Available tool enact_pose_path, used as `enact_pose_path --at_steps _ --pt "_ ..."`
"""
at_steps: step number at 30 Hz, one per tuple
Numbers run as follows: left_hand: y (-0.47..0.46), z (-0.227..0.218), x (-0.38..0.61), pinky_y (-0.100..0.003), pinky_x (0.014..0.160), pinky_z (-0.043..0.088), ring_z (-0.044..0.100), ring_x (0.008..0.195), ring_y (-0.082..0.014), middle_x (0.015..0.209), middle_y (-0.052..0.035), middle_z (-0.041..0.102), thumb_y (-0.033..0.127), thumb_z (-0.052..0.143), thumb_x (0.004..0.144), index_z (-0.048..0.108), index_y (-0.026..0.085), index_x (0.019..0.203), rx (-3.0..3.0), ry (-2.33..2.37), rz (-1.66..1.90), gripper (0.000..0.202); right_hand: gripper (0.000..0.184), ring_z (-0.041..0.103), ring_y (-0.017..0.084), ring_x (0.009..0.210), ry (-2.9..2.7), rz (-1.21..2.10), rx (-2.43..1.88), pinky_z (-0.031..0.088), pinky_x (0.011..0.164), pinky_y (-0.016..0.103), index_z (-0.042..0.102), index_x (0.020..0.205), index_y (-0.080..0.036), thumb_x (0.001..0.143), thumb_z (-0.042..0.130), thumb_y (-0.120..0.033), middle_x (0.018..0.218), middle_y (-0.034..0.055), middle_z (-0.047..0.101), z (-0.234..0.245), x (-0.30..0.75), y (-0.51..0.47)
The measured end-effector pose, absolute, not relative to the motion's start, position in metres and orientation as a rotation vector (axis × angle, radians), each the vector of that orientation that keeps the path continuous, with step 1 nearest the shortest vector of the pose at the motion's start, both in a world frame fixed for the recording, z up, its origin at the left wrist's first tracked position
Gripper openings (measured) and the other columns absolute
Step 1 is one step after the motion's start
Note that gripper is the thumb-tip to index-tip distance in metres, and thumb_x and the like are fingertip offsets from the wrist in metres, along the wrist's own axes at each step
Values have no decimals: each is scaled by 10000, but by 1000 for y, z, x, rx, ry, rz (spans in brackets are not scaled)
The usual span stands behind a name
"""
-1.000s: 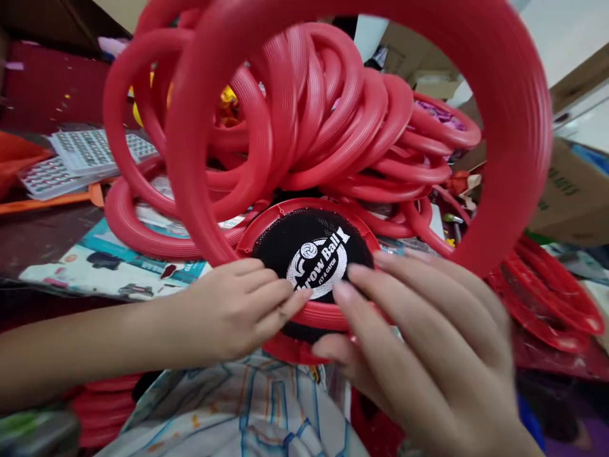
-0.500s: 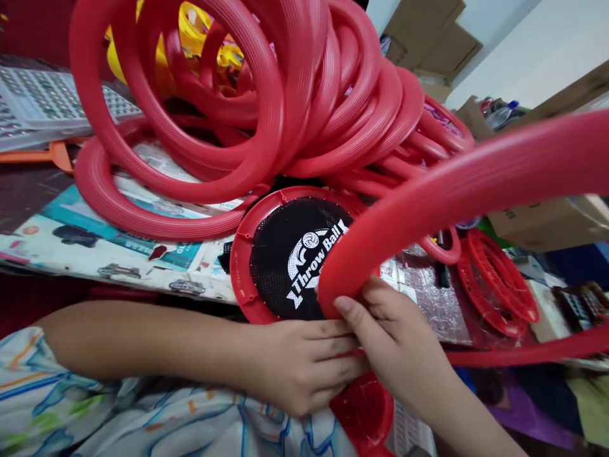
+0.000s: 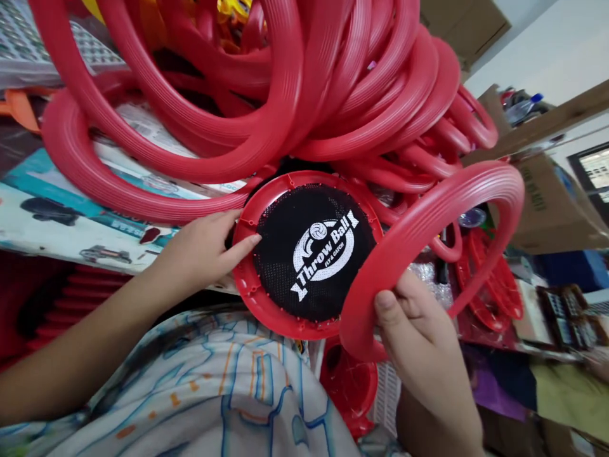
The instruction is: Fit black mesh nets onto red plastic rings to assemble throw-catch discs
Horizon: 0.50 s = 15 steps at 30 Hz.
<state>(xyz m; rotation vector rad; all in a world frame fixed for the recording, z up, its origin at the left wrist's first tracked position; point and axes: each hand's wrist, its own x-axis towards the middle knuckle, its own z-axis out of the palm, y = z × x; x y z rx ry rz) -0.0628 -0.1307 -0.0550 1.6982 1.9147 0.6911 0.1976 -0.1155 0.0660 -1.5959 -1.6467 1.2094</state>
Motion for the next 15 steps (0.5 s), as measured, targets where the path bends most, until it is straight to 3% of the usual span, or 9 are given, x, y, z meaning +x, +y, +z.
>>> enact_pose_path --at_steps 4,6,12,15 --pt "-127 -65 -55 -492 826 520 626 969 -343 985 -164 642 458 433 919 595 124 1059 1773 2040 748 397 190 507 158 503 -1602 1307 -1500 477 445 288 686 917 -338 786 688 -475 652 2 575 67 197 -119" --pt "-129 -67 -55 -507 870 514 605 989 -338 984 -156 613 456 476 899 599 129 1083 1761 2024 896 395 209 497 151 517 -1573 1405 -1451 477 486 293 697 915 -321 788 676 -486 613 -6 536 69 199 -119" --pt "-139 -52 -55 -542 955 494 540 1065 -331 1021 -148 531 420 513 885 628 144 1133 1668 1935 1184 389 379 311 114 443 -1470 1491 -1420 301 416 259 657 1165 -284 811 627 -417 548 -45 354 79 199 -117" --pt "-145 -38 -49 -450 859 546 584 962 -255 1005 -105 564 368 556 873 650 173 1141 1495 1794 1401 344 417 266 106 418 -1500 1368 -1512 250 365 249 652 1128 -284 811 609 -552 559 -46 335 84 194 -117"
